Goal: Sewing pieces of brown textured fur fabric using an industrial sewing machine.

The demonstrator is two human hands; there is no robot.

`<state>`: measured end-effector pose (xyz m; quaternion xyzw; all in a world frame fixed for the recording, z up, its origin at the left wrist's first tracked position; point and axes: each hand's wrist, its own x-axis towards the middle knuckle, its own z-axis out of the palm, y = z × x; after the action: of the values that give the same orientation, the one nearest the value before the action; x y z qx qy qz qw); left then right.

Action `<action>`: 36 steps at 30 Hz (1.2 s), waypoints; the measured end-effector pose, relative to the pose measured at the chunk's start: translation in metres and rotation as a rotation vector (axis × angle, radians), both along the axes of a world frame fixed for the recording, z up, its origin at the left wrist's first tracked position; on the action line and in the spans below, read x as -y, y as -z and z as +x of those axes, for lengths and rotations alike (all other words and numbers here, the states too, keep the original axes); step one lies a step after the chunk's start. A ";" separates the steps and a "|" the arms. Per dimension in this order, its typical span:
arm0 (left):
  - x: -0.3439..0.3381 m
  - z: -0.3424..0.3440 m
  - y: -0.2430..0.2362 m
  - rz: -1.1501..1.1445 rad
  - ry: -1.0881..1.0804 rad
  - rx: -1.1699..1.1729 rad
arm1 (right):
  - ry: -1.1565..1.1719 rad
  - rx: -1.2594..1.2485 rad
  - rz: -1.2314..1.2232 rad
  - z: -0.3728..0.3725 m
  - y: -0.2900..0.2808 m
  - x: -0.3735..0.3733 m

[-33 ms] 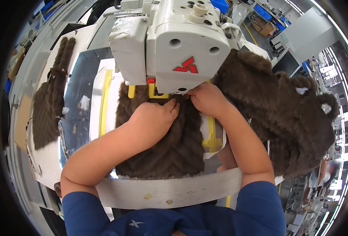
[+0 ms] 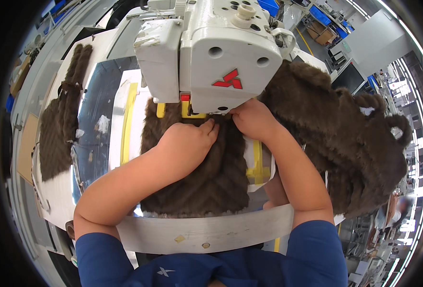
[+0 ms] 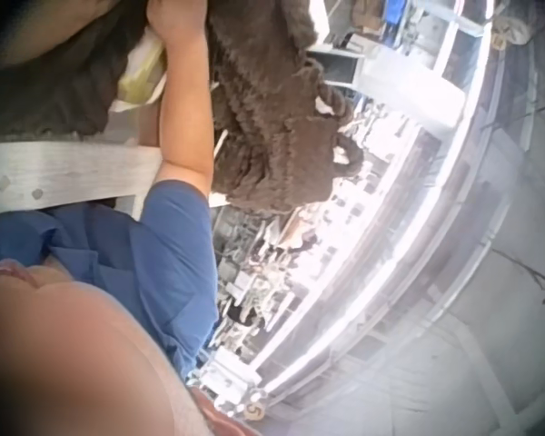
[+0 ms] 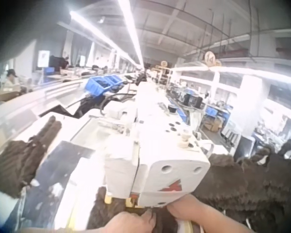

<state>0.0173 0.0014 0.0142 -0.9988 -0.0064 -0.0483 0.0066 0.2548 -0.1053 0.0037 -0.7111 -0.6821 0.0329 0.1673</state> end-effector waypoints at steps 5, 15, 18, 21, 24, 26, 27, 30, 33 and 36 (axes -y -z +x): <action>-0.005 -0.003 0.004 0.057 -0.014 0.104 | 0.022 0.013 0.056 0.008 0.010 -0.006; -0.008 0.001 -0.003 0.035 -0.037 -0.034 | -0.085 -0.073 -0.074 0.004 0.002 -0.006; -0.010 0.001 -0.005 0.017 -0.015 0.048 | -0.045 -0.205 -0.171 0.000 -0.016 0.016; -0.010 0.004 -0.008 -0.026 -0.006 0.017 | -0.091 -0.289 -0.030 -0.022 -0.016 0.039; -0.009 0.005 -0.012 -0.031 -0.029 -0.050 | -0.113 -0.233 0.005 -0.036 -0.006 0.045; -0.008 0.006 -0.016 -0.034 -0.029 -0.095 | -0.090 -0.192 -0.033 -0.038 -0.001 0.045; -0.008 0.007 -0.017 -0.036 -0.032 -0.103 | -0.103 -0.189 -0.025 -0.037 0.000 0.044; -0.008 0.009 -0.021 -0.049 -0.039 -0.138 | -0.122 -0.171 -0.021 -0.035 0.002 0.041; -0.008 0.011 -0.023 -0.063 -0.052 -0.163 | -0.125 -0.149 -0.022 -0.036 0.001 0.042; -0.007 0.010 -0.024 -0.070 -0.057 -0.182 | -0.137 -0.153 -0.014 -0.037 0.002 0.043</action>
<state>0.0268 0.0085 0.0386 -0.9981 -0.0360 0.0433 -0.0262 0.2180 -0.1480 0.0013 -0.6595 -0.7139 0.1031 0.2114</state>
